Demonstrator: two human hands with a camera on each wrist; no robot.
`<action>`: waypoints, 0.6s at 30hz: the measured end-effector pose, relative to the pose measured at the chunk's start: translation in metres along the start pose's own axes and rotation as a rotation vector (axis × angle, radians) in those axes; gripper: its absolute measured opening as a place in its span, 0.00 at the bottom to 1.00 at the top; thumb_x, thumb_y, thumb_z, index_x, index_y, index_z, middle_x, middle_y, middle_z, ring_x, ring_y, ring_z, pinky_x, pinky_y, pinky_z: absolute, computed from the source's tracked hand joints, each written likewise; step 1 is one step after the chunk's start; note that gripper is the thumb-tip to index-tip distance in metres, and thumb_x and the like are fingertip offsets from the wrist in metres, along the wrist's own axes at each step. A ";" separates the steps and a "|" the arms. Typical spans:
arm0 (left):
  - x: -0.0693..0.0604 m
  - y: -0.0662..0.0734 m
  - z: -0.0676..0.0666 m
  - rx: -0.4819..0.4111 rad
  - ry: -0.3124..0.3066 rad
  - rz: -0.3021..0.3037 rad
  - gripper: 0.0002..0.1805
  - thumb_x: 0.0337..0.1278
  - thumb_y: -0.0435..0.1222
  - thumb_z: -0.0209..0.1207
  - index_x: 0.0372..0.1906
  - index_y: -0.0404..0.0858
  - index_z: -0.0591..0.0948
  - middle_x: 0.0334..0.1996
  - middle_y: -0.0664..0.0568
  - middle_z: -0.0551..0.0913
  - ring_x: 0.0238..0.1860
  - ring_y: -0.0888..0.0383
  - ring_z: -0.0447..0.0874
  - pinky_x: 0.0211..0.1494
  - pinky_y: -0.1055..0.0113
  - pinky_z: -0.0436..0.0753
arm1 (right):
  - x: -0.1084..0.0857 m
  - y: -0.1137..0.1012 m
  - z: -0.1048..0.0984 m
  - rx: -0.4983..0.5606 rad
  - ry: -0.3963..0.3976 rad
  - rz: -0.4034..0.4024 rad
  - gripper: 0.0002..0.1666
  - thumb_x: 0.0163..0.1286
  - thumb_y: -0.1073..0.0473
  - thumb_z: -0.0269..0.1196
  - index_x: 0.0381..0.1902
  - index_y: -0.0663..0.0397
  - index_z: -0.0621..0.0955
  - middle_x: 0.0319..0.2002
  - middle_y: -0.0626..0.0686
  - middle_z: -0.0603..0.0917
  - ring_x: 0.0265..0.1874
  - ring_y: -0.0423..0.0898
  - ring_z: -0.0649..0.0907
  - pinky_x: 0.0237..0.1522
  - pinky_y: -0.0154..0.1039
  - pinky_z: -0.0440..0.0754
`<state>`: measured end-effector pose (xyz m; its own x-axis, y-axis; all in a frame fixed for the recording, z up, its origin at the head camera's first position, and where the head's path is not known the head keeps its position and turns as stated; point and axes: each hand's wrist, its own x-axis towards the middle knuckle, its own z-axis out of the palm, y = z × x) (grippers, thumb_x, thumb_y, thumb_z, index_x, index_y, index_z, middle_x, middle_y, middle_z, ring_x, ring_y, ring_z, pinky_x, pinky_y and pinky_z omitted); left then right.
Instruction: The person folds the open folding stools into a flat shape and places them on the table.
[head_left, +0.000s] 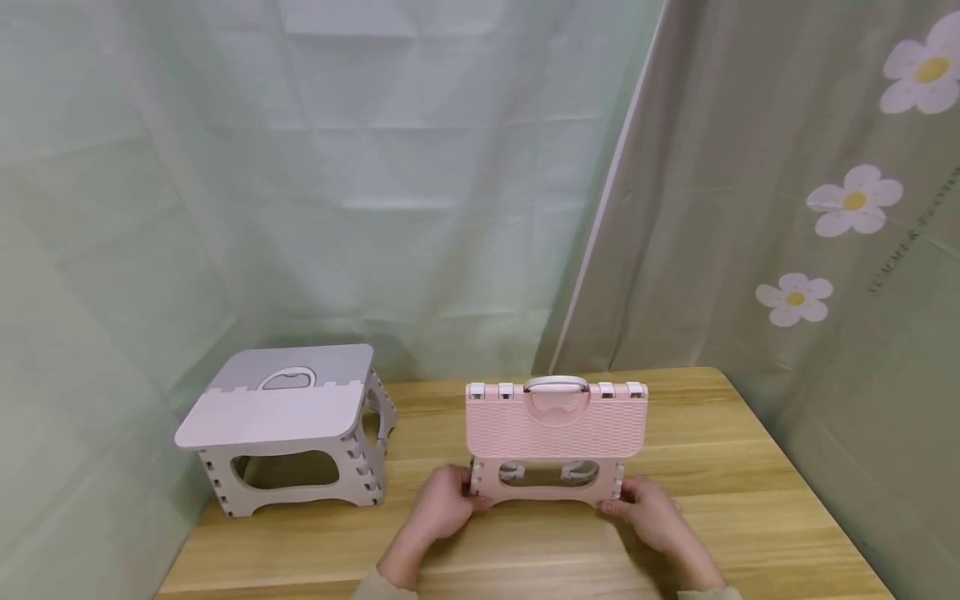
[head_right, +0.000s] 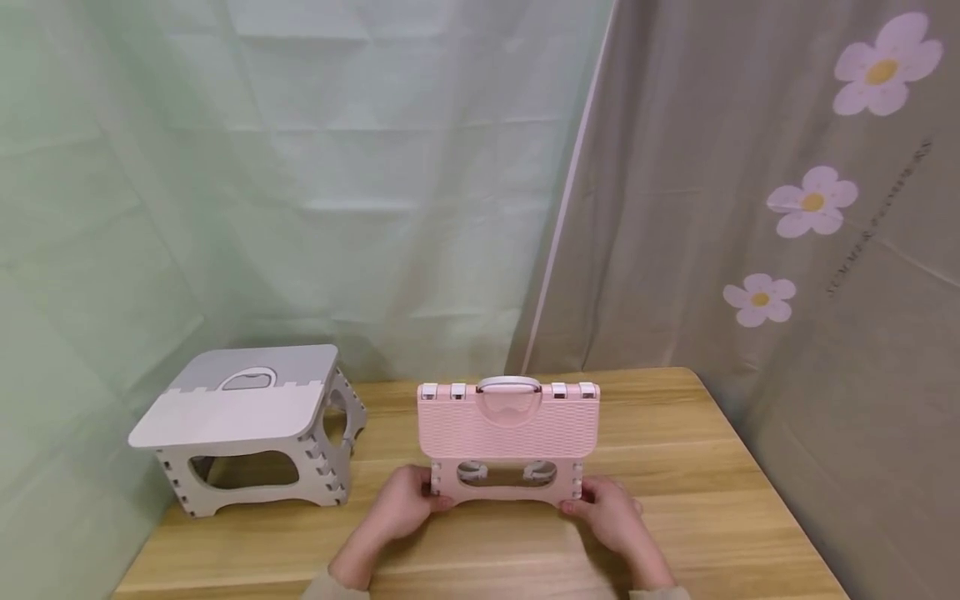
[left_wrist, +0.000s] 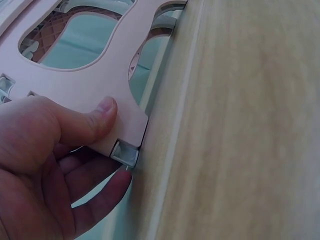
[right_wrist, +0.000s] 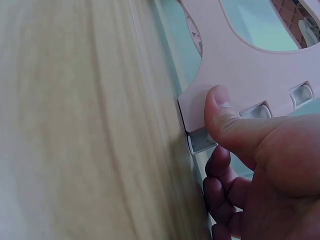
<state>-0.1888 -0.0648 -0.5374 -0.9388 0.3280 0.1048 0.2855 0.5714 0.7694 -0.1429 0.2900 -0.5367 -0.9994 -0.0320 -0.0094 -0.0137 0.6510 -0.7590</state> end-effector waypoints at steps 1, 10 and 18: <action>0.000 0.000 -0.001 0.002 -0.003 -0.004 0.09 0.51 0.35 0.80 0.26 0.42 0.87 0.19 0.62 0.78 0.22 0.64 0.71 0.26 0.66 0.73 | 0.000 -0.001 0.000 0.003 -0.002 -0.005 0.09 0.66 0.54 0.77 0.42 0.47 0.91 0.43 0.45 0.91 0.49 0.47 0.85 0.55 0.57 0.69; 0.001 0.003 0.001 -0.005 -0.001 -0.056 0.08 0.53 0.35 0.79 0.27 0.43 0.88 0.17 0.62 0.78 0.21 0.63 0.71 0.25 0.66 0.71 | 0.002 -0.003 0.001 -0.023 0.020 0.003 0.08 0.65 0.53 0.77 0.41 0.45 0.91 0.43 0.45 0.91 0.47 0.46 0.85 0.50 0.56 0.67; 0.002 0.001 -0.008 -0.049 -0.011 -0.024 0.10 0.49 0.37 0.81 0.35 0.39 0.91 0.25 0.61 0.85 0.28 0.63 0.79 0.35 0.65 0.79 | 0.004 0.003 0.003 0.000 0.007 0.019 0.14 0.64 0.51 0.78 0.45 0.48 0.91 0.40 0.44 0.91 0.43 0.43 0.85 0.50 0.51 0.74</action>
<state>-0.1916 -0.0697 -0.5318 -0.9430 0.3233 0.0793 0.2532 0.5421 0.8012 -0.1464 0.2897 -0.5412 -0.9997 -0.0147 -0.0194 0.0051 0.6517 -0.7585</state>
